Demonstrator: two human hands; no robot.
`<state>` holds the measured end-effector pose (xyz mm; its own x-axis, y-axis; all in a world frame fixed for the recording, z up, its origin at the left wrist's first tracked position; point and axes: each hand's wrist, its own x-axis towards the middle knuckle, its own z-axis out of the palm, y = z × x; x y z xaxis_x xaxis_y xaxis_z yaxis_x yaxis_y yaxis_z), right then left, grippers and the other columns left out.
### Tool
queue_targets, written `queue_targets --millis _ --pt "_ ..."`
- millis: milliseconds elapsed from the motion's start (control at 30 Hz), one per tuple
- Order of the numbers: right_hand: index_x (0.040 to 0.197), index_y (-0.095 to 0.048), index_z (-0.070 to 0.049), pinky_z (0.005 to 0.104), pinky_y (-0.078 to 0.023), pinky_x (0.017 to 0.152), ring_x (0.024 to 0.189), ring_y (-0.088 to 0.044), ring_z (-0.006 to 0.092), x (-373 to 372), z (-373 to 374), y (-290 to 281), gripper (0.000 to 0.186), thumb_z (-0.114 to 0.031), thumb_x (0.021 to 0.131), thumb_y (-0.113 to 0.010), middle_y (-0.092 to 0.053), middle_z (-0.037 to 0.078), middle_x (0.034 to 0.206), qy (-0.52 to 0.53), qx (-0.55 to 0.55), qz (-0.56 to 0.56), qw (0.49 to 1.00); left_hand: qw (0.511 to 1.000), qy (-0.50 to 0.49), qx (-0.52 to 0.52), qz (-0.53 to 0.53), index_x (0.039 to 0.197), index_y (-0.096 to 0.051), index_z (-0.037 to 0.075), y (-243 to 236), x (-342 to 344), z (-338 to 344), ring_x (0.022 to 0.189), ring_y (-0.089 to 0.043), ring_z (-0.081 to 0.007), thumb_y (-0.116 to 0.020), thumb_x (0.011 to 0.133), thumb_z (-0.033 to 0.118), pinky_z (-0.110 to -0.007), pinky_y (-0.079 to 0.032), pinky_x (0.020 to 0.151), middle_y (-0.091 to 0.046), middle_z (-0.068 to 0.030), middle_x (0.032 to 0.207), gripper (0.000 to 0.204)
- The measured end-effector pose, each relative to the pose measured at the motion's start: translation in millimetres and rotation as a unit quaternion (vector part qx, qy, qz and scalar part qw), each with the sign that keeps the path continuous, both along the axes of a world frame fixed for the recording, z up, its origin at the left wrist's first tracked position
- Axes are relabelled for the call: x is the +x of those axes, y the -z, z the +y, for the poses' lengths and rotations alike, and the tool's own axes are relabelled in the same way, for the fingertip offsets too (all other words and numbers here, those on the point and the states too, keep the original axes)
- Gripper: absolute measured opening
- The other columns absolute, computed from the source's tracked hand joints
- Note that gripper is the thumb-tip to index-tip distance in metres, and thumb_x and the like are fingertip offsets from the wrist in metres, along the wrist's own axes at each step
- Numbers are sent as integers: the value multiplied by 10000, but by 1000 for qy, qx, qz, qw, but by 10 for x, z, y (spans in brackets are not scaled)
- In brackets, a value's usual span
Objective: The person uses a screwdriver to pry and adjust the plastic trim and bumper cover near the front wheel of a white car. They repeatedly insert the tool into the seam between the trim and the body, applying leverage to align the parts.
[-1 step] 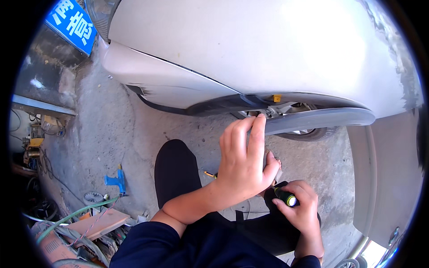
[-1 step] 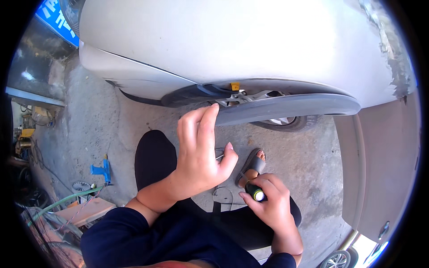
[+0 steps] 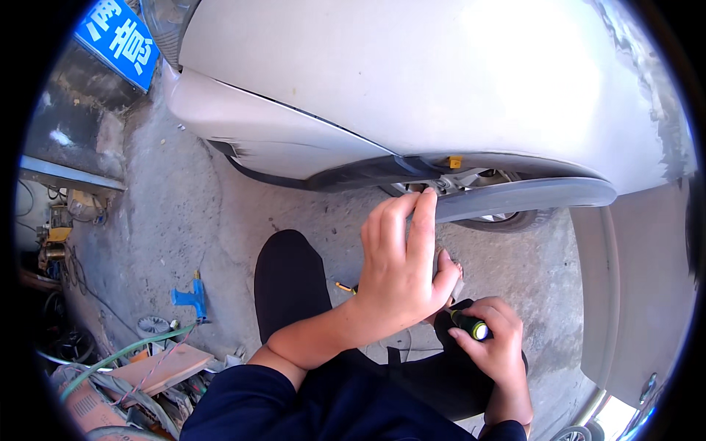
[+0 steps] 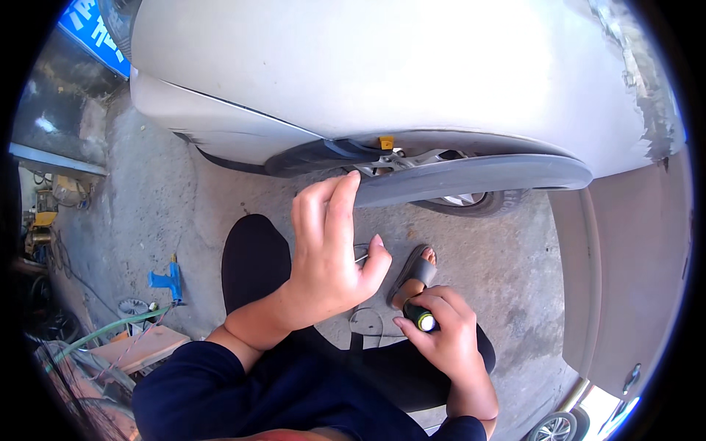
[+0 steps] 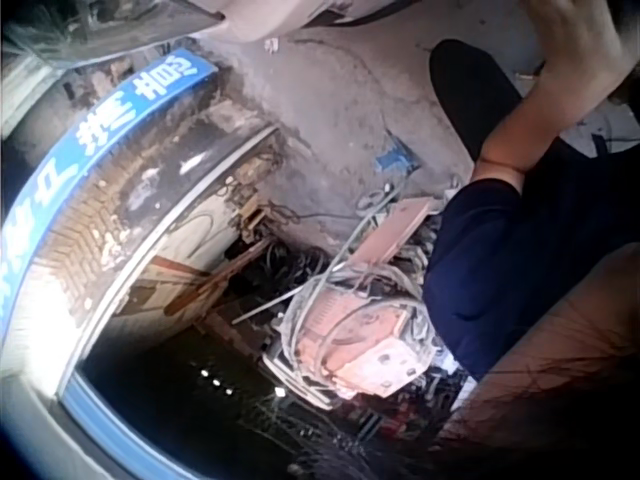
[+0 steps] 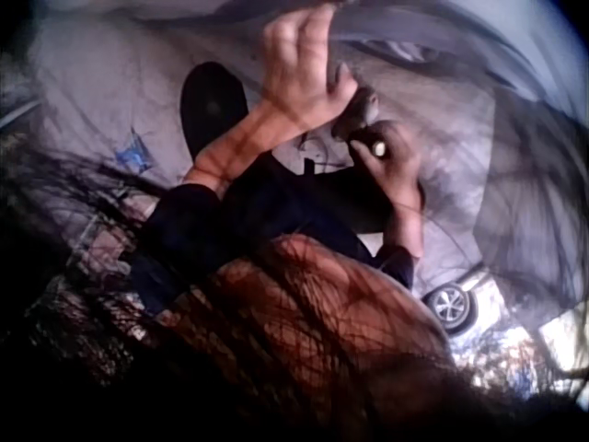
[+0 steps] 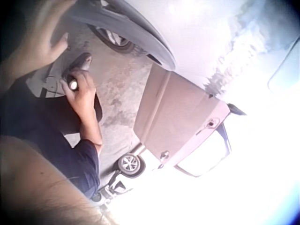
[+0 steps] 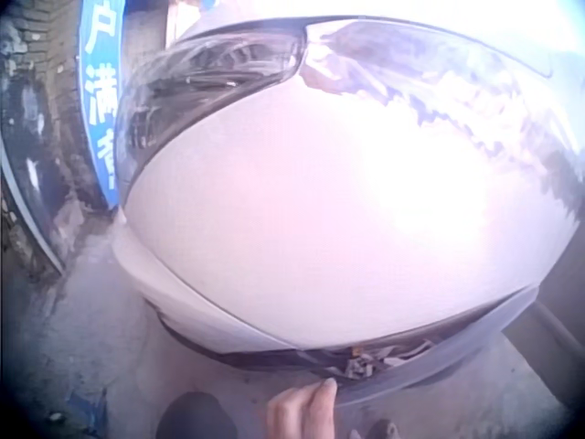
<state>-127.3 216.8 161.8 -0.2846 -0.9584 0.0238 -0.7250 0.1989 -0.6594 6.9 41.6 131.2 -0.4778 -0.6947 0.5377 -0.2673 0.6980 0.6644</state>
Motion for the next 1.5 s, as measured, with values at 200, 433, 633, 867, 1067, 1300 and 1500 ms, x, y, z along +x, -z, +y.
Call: queue_targets --millis 200,433,633,867,1067,1300,1500 --pt "850 -663 -10 360 -559 715 746 -702 284 -128 273 6 239 -241 834 -727 -701 144 806 84 -128 -51 987 1000 6 -2 -4 1415 -446 -85 -4 13 2 1144 -497 -410 -678 696 63 -524 -393 982 -499 -237 1285 770" --pt "993 -548 -15 279 -473 549 640 -554 169 -663 338 -1307 459 -453 1072 -438 -583 140 942 79 -495 -144 853 1000 20 16 13 1404 -451 -87 2 39 -38 1096 -496 -398 -546 708 -89 -501 -402 979 -510 -239 1249 702" --pt "1026 -588 -11 192 -473 474 536 -624 155 -344 -908 -1494 402 -386 1097 -463 -725 179 943 86 -357 61 928 1000 20 17 9 1400 -460 -81 6 51 -41 1104 -499 -401 -534 707 -97 -509 -392 993 -510 -232 1260 698" --pt "956 -637 -15 184 -453 497 528 -606 95 -195 -1365 -1547 370 -377 1033 -622 -750 115 851 147 -314 100 933 999 22 32 13 1399 -465 -69 -5 76 -32 1105 -501 -407 -541 707 -84 -508 -389 997 -505 -232 1252 697" --pt "1004 -670 -8 176 -452 534 526 -567 74 -316 -1538 -1597 433 -429 1033 -572 -738 106 854 180 -201 96 958 999 28 33 10 1402 -458 -67 -41 63 3 1124 -492 -413 -548 707 -72 -510 -383 1007 -490 -238 1244 701" --pt "898 -651 -19 197 -398 458 497 -528 42 -93 -1724 -1527 361 -362 1007 -634 -712 52 766 187 -208 44 959 998 40 47 -23 1407 -440 -65 -131 85 19 1150 -479 -421 -555 709 -66 -513 -367 1037 -475 -240 1251 707" --pt "882 -632 -15 198 -396 488 511 -511 34 33 -1677 -1315 367 -362 1002 -657 -681 21 718 177 -235 48 955 997 51 47 -31 1405 -430 -75 -134 124 -33 1149 -479 -428 -561 711 -66 -515 -366 1047 -477 -247 1248 706"
